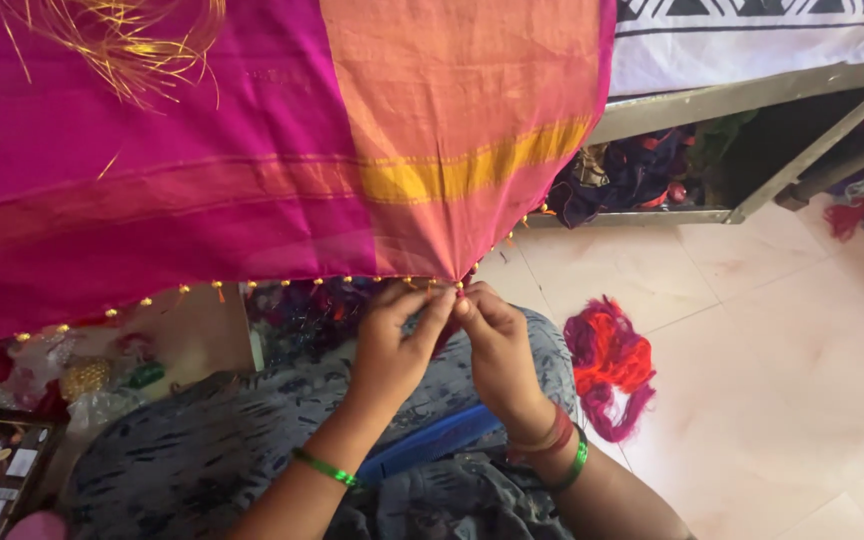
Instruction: Manually creating and attaching decorative thread tassels to the edge of a pink and orange saree.
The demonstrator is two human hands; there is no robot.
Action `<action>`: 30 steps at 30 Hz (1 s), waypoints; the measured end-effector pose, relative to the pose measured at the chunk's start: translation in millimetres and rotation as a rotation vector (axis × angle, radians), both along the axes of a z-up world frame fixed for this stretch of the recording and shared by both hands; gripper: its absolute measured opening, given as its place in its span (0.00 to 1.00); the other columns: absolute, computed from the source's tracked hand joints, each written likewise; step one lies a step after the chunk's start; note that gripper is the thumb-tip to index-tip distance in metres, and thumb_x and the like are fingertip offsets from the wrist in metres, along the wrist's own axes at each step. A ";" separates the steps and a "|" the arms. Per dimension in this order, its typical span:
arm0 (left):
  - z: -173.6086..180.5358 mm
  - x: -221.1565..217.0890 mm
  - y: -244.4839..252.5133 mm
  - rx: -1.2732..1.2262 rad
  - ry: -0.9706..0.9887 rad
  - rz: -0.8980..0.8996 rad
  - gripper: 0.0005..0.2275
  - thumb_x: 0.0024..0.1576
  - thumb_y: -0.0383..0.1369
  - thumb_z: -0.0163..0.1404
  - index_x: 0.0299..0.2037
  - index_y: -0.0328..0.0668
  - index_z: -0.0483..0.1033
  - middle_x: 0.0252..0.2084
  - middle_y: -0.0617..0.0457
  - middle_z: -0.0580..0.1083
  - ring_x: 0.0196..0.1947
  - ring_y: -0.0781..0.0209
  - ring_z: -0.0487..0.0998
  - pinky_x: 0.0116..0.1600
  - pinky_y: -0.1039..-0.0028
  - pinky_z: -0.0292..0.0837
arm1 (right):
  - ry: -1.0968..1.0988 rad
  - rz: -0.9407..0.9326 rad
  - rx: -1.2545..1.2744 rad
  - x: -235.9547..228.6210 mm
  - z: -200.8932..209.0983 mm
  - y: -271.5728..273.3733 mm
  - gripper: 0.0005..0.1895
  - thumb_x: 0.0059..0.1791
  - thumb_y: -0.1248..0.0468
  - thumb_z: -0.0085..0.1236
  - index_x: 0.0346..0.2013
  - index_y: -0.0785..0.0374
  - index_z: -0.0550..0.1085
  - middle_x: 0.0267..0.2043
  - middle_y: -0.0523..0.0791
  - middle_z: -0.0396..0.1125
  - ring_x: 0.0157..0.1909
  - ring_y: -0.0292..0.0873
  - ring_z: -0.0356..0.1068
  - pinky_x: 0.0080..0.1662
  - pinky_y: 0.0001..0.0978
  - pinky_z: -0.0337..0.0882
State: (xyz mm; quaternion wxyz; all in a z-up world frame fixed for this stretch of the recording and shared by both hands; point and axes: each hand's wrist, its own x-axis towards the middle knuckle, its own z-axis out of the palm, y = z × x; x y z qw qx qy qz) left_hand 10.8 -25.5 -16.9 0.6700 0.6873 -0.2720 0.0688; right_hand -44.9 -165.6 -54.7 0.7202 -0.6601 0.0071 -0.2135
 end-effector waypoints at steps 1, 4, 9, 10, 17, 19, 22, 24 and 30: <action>-1.1 0.1 -2.8 -0.002 -0.001 -0.002 0.07 0.60 0.31 0.55 0.43 0.36 0.83 0.39 0.51 0.80 0.41 0.62 0.81 0.48 0.73 0.74 | -0.001 -0.002 -0.002 -2.1 4.7 2.3 0.10 0.58 0.67 0.51 0.36 0.71 0.75 0.40 0.42 0.68 0.45 0.37 0.66 0.53 0.28 0.66; -1.7 -0.5 -11.3 -0.067 0.154 -0.155 0.07 0.61 0.31 0.56 0.38 0.33 0.82 0.41 0.49 0.81 0.42 0.61 0.81 0.50 0.72 0.74 | -0.008 -0.096 -0.179 -7.9 11.1 5.3 0.07 0.55 0.69 0.51 0.41 0.71 0.76 0.44 0.44 0.69 0.49 0.39 0.67 0.53 0.30 0.66; -15.4 -5.7 -25.3 -0.143 0.696 -0.262 0.08 0.62 0.29 0.54 0.45 0.32 0.83 0.33 0.43 0.78 0.29 0.60 0.73 0.35 0.70 0.67 | -0.104 -0.284 -0.612 -14.2 4.0 2.0 0.08 0.51 0.71 0.56 0.44 0.70 0.77 0.45 0.47 0.69 0.51 0.43 0.68 0.53 0.33 0.69; -15.7 -6.1 -25.7 -0.144 0.697 -0.264 0.08 0.62 0.29 0.54 0.45 0.32 0.83 0.33 0.43 0.78 0.29 0.60 0.73 0.35 0.70 0.67 | -0.103 -0.284 -0.613 -15.3 3.6 1.3 0.08 0.51 0.71 0.56 0.44 0.70 0.77 0.45 0.47 0.69 0.51 0.43 0.68 0.53 0.33 0.69; -26.5 -11.9 -23.7 -0.112 0.189 -0.078 0.06 0.63 0.28 0.51 0.42 0.32 0.80 0.39 0.49 0.80 0.39 0.63 0.81 0.46 0.73 0.76 | -0.038 -0.210 -0.222 -8.7 37.1 5.2 0.10 0.50 0.66 0.59 0.44 0.68 0.72 0.47 0.43 0.67 0.52 0.37 0.68 0.57 0.32 0.69; -31.9 -17.7 -24.4 -0.098 0.097 -0.033 0.06 0.63 0.27 0.52 0.43 0.32 0.79 0.40 0.48 0.80 0.40 0.61 0.81 0.47 0.72 0.75 | -0.007 -0.119 -0.098 -4.1 41.0 0.2 0.08 0.51 0.65 0.57 0.43 0.67 0.74 0.47 0.42 0.67 0.52 0.36 0.69 0.56 0.31 0.70; -32.3 -20.6 -19.4 -0.026 0.184 -0.046 0.06 0.61 0.27 0.53 0.43 0.33 0.79 0.38 0.47 0.80 0.36 0.58 0.80 0.44 0.72 0.74 | 0.127 0.097 0.069 3.6 27.5 -8.8 0.10 0.56 0.65 0.55 0.41 0.72 0.78 0.41 0.46 0.67 0.45 0.39 0.66 0.51 0.30 0.66; -30.9 -17.8 -12.6 -0.041 0.101 -0.035 0.06 0.59 0.27 0.56 0.43 0.33 0.80 0.43 0.47 0.80 0.44 0.59 0.83 0.49 0.72 0.75 | 0.050 0.061 -0.052 5.7 27.3 -5.5 0.11 0.57 0.65 0.53 0.37 0.72 0.77 0.44 0.45 0.68 0.48 0.37 0.67 0.54 0.28 0.66; 4.7 -8.6 3.1 -0.013 -0.110 0.086 0.08 0.59 0.30 0.58 0.45 0.36 0.81 0.45 0.48 0.79 0.47 0.55 0.81 0.53 0.72 0.75 | 0.013 0.045 0.212 -3.2 -0.7 3.1 0.11 0.58 0.65 0.51 0.40 0.72 0.76 0.50 0.41 0.66 0.39 0.40 0.68 0.39 0.33 0.69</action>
